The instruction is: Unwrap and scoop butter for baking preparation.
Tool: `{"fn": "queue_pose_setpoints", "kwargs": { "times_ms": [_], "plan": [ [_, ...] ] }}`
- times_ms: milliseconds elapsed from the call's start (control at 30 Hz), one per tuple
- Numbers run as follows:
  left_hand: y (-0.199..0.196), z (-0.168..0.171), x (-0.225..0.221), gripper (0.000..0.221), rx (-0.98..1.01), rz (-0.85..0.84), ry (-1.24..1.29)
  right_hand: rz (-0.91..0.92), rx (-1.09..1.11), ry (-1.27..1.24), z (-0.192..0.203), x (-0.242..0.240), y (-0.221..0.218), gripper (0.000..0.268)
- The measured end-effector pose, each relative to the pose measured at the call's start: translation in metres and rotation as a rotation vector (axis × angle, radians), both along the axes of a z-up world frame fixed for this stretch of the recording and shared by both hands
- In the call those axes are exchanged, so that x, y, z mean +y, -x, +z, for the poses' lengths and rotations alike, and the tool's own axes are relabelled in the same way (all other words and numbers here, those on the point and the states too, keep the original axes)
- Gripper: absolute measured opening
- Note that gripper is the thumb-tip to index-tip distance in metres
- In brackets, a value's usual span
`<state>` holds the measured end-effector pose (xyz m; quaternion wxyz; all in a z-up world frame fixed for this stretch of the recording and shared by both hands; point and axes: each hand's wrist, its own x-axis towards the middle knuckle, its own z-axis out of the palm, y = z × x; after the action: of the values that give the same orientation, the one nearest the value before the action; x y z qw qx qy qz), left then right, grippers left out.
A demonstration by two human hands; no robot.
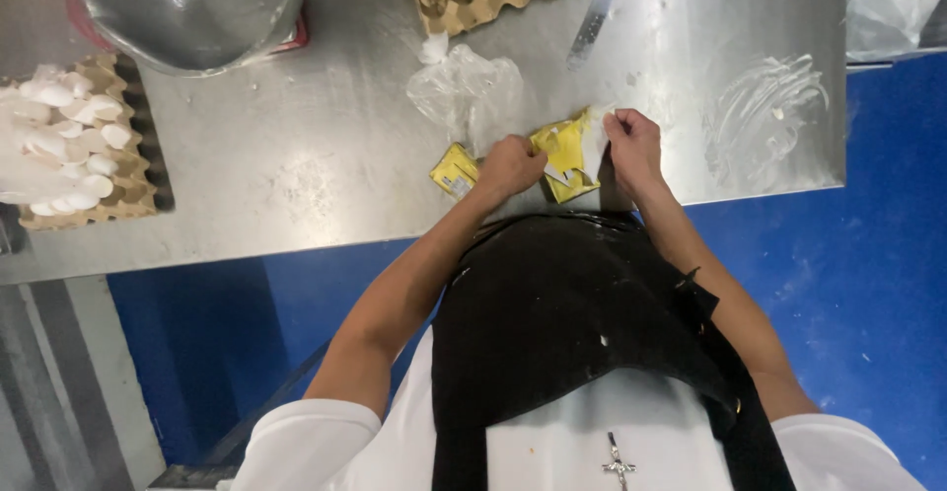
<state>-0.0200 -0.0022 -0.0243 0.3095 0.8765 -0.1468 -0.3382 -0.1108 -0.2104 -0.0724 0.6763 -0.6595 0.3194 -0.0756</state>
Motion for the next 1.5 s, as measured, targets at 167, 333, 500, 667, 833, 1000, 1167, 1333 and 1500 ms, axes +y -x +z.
{"fn": "queue_pose_setpoints", "kwargs": {
  "times_ms": [167, 333, 500, 667, 833, 1000, 1167, 1333, 1500],
  "plan": [
    [-0.005, -0.040, 0.012, 0.032, 0.088, 0.057, 0.201, -0.003, -0.009, -0.004, -0.003, -0.001, 0.001, 0.017],
    [-0.015, -0.004, 0.024, 0.027, 0.402, 0.192, 0.305, -0.013, -0.018, -0.038, 0.000, 0.000, -0.001, 0.017],
    [-0.026, 0.009, 0.031, 0.027, 0.541, 0.178, 0.286, -0.033, 0.040, -0.120, 0.018, 0.001, -0.003, 0.017],
    [-0.037, 0.011, 0.039, 0.028, 0.622, 0.147, 0.354, -0.030, 0.007, 0.014, -0.012, -0.007, 0.000, 0.015],
    [-0.043, 0.009, 0.040, 0.028, 0.710, 0.113, 0.396, -0.087, 0.011, -0.097, 0.003, -0.011, -0.001, 0.011],
    [-0.032, -0.005, 0.037, 0.028, -0.018, -0.062, 0.087, -0.046, 0.072, -0.113, 0.028, -0.009, -0.005, 0.013],
    [-0.008, 0.049, 0.011, 0.055, -0.498, -0.243, -0.032, 0.091, -0.095, 0.041, 0.042, -0.005, -0.007, 0.014],
    [-0.001, 0.028, 0.005, 0.046, -0.649, -0.384, -0.186, 0.182, -0.161, 0.289, 0.043, -0.002, -0.005, 0.021],
    [-0.007, -0.008, 0.005, 0.028, -0.704, -0.526, -0.381, 0.163, 0.081, 0.419, 0.034, -0.005, -0.003, 0.037]
  ]
}}
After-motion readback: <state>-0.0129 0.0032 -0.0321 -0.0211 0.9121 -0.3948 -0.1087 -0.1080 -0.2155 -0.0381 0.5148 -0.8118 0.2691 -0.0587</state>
